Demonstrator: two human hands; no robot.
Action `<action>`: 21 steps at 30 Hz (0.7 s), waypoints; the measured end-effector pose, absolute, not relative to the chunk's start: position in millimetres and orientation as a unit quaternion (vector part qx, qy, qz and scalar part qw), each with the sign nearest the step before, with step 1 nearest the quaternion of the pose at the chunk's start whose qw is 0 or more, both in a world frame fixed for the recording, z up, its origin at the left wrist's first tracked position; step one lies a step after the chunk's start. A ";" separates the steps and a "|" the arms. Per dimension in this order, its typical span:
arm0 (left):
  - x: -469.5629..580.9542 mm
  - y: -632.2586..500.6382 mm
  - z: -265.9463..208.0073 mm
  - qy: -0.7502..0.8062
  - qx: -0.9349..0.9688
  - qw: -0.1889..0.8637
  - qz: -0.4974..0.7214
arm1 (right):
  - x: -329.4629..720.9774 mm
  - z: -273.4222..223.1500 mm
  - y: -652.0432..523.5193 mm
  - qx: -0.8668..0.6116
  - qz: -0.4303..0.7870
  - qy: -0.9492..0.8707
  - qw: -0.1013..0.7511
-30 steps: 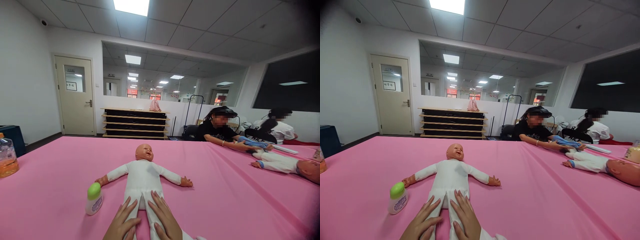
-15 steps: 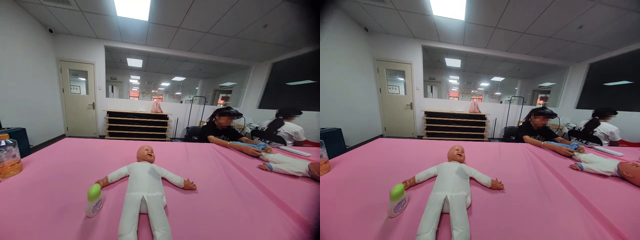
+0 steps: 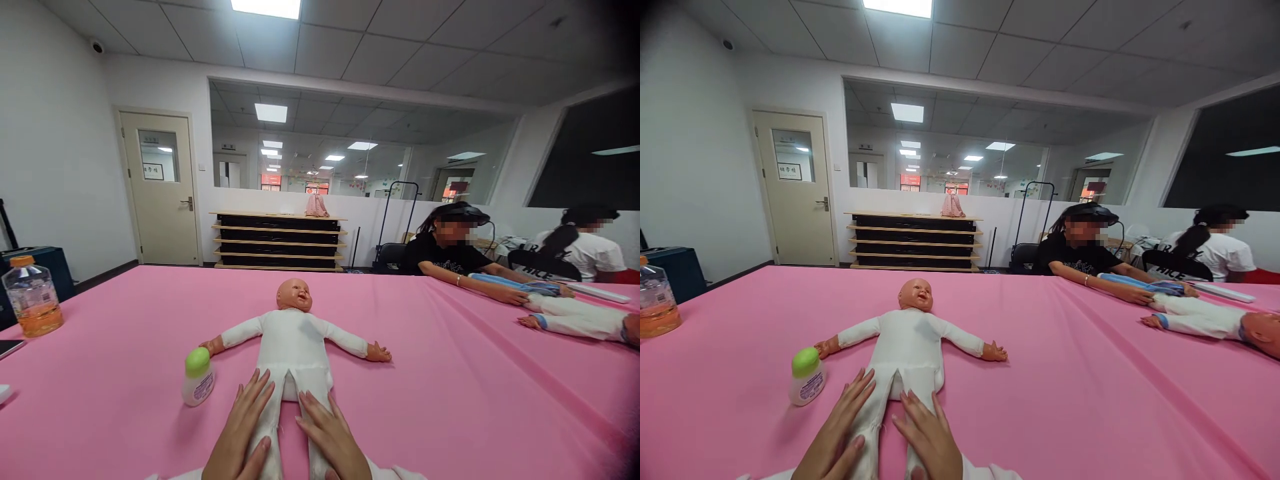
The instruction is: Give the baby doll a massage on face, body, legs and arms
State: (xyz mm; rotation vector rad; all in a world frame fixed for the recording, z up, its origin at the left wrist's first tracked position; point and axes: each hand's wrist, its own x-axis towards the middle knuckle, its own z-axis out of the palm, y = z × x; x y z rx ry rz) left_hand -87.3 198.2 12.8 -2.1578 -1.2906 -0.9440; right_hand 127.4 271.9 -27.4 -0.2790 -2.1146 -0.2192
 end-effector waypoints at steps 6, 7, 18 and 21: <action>-73.6 179.7 25.1 -0.435 -0.833 0.216 -0.266 | 129.8 -22.6 248.0 -0.180 -0.041 -0.888 0.421; -71.9 178.2 28.3 -0.404 -0.851 0.218 -0.255 | 129.7 -21.9 246.6 -0.164 -0.046 -0.895 0.411; -67.7 181.6 18.5 -0.290 -0.872 0.185 -0.349 | 125.2 -16.2 249.6 -0.013 -0.067 -0.918 0.390; -72.6 178.4 11.2 -0.307 -0.885 0.136 -0.323 | 125.6 -15.2 242.0 -0.008 -0.013 -0.927 0.375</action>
